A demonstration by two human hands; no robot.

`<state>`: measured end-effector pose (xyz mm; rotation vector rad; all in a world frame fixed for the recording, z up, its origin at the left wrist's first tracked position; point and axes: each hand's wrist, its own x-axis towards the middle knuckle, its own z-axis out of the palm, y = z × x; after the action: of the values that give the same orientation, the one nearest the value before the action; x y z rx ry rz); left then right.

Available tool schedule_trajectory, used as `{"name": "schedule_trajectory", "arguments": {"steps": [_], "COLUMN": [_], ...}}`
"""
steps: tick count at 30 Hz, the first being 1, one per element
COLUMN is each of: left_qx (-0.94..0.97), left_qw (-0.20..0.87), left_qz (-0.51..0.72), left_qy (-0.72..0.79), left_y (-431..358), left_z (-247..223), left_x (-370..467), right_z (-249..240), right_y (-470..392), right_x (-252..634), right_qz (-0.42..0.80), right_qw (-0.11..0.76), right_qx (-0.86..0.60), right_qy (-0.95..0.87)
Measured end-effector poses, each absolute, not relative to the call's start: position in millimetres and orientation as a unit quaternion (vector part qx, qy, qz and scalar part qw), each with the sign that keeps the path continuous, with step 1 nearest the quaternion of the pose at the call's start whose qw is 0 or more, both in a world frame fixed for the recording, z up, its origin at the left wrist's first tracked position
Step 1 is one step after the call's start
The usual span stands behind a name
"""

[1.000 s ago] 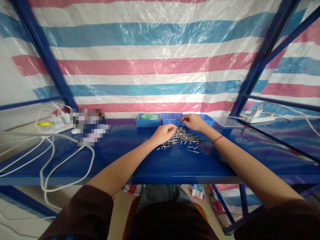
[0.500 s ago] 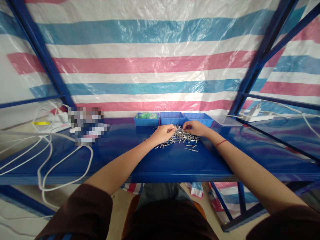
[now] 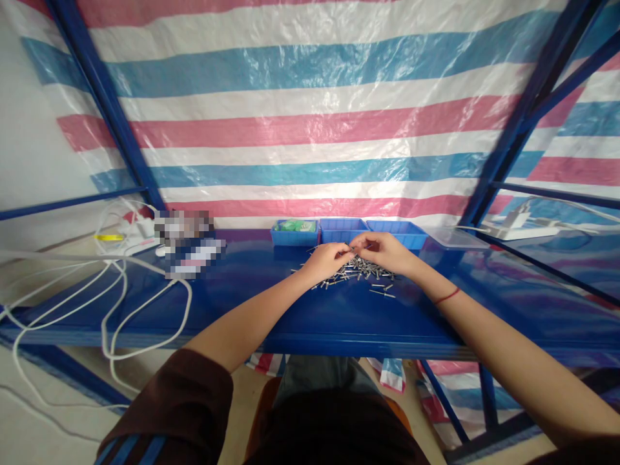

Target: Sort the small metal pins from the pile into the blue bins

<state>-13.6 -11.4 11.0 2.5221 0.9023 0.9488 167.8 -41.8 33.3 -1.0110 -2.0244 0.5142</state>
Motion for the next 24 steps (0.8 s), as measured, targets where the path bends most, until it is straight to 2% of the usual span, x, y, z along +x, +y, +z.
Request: {"name": "schedule_trajectory", "arguments": {"steps": [4,7,13,18,24], "left_qx": [0.869,0.862,0.859,0.825,0.796], "left_qw": [0.170,0.200,0.213,0.197,0.192], "left_qz": [0.343,0.352,0.353,0.425,0.471], "left_qy": [0.315,0.304,0.304,0.316,0.329], "left_y": [-13.3,-14.7,-15.4,-11.7,-6.1], "left_z": [11.0,9.8,7.9,10.8,12.9], "left_x": [-12.0,-10.2,-8.1,-10.1,-15.0], "right_z": [33.3,33.0,35.8,41.3,36.7], "right_y": [-44.6,-44.6,-49.3,-54.2,-43.9], "right_x": [159.4,159.3,156.5,156.7,166.2], "right_qz": [0.250,0.248,0.151,0.087,0.034], "right_qw": [0.474,0.486,0.482,0.449,0.424], "right_qx": [-0.391,-0.405,-0.411,-0.365,-0.425], "right_qy": [-0.748,-0.734,-0.759,-0.811,-0.800]}}
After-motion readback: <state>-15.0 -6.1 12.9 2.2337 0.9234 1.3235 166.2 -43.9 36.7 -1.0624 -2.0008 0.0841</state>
